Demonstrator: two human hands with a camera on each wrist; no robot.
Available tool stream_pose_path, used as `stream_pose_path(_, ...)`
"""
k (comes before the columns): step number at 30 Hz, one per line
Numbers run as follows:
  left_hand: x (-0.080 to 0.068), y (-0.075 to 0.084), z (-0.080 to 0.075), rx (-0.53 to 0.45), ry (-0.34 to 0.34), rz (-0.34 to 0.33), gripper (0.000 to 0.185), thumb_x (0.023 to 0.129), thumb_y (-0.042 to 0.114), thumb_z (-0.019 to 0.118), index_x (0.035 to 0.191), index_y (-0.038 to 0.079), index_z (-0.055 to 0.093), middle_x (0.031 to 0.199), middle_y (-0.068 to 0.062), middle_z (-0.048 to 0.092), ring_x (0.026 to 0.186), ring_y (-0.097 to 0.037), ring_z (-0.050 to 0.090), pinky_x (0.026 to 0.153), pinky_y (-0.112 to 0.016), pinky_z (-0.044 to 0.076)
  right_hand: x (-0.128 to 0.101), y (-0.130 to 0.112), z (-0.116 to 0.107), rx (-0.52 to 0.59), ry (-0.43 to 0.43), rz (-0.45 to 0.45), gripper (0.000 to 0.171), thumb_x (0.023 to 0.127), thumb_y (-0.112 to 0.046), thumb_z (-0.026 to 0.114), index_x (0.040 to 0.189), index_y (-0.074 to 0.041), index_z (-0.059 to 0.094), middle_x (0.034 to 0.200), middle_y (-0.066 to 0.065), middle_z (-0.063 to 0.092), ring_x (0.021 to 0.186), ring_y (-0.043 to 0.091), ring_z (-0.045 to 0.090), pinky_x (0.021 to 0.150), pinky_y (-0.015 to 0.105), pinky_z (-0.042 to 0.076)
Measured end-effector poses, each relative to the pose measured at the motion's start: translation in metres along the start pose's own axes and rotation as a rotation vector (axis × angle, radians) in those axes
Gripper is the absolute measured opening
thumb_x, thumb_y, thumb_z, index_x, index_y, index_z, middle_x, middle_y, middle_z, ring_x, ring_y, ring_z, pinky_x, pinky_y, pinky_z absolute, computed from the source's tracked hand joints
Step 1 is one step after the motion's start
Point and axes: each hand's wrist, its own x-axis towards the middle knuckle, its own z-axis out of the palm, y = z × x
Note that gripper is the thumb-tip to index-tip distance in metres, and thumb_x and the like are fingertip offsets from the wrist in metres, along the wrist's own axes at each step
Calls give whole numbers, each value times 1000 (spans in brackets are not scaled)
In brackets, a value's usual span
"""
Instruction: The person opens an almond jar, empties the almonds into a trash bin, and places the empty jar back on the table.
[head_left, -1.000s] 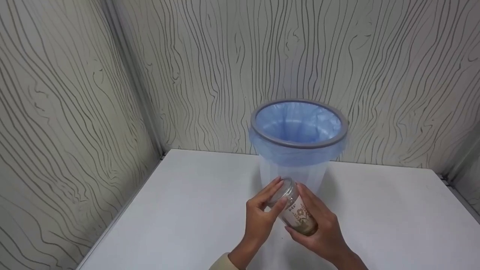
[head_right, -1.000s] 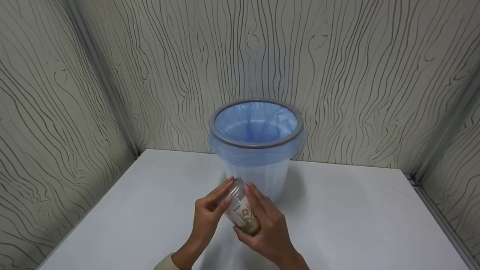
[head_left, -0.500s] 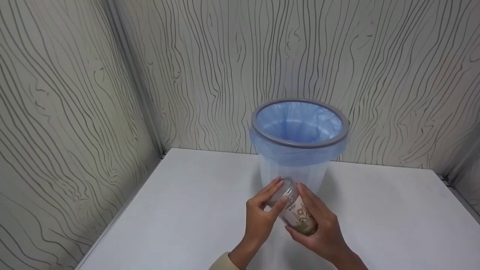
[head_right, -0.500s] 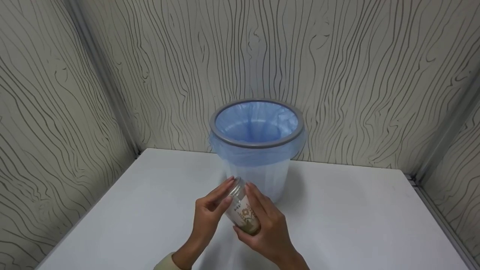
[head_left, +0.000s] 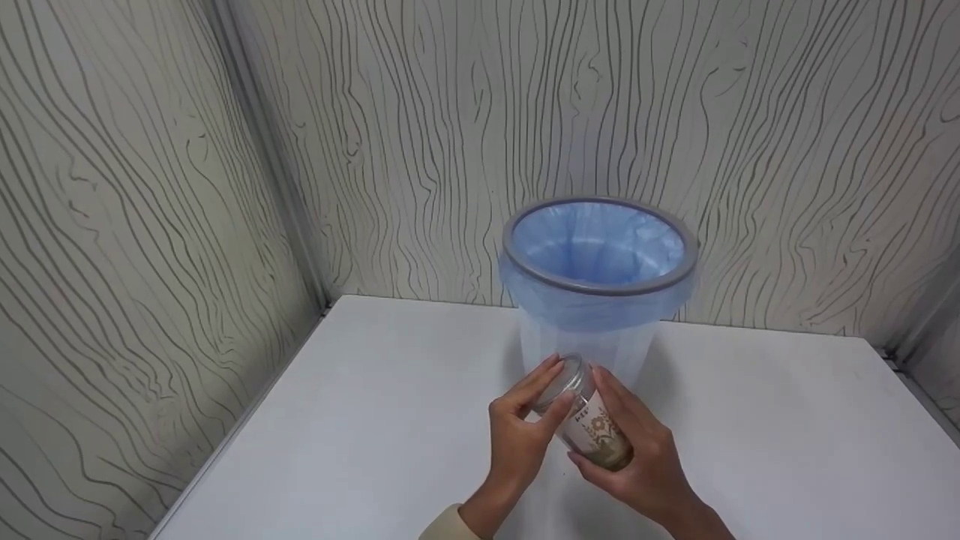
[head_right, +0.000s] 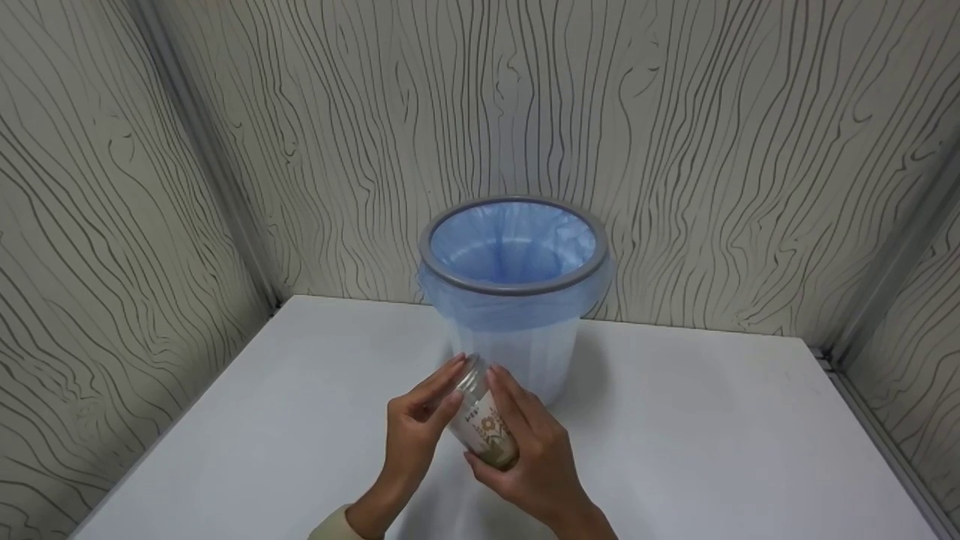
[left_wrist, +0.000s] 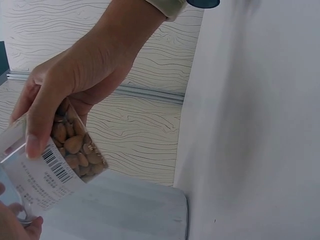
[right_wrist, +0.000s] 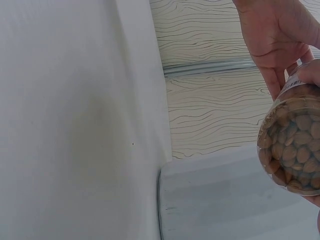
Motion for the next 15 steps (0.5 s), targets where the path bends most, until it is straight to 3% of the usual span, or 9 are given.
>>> stream_pose_path(15, -1, -1, 2, 58, 47, -7, 35, 94, 29, 74, 126, 15, 73, 135, -3, 66, 125, -21, 62, 96, -43, 54, -2, 1, 2, -16, -2, -4, 106, 60, -19, 97, 149, 3, 45, 152, 15, 49, 137, 17, 51, 105, 21, 42)
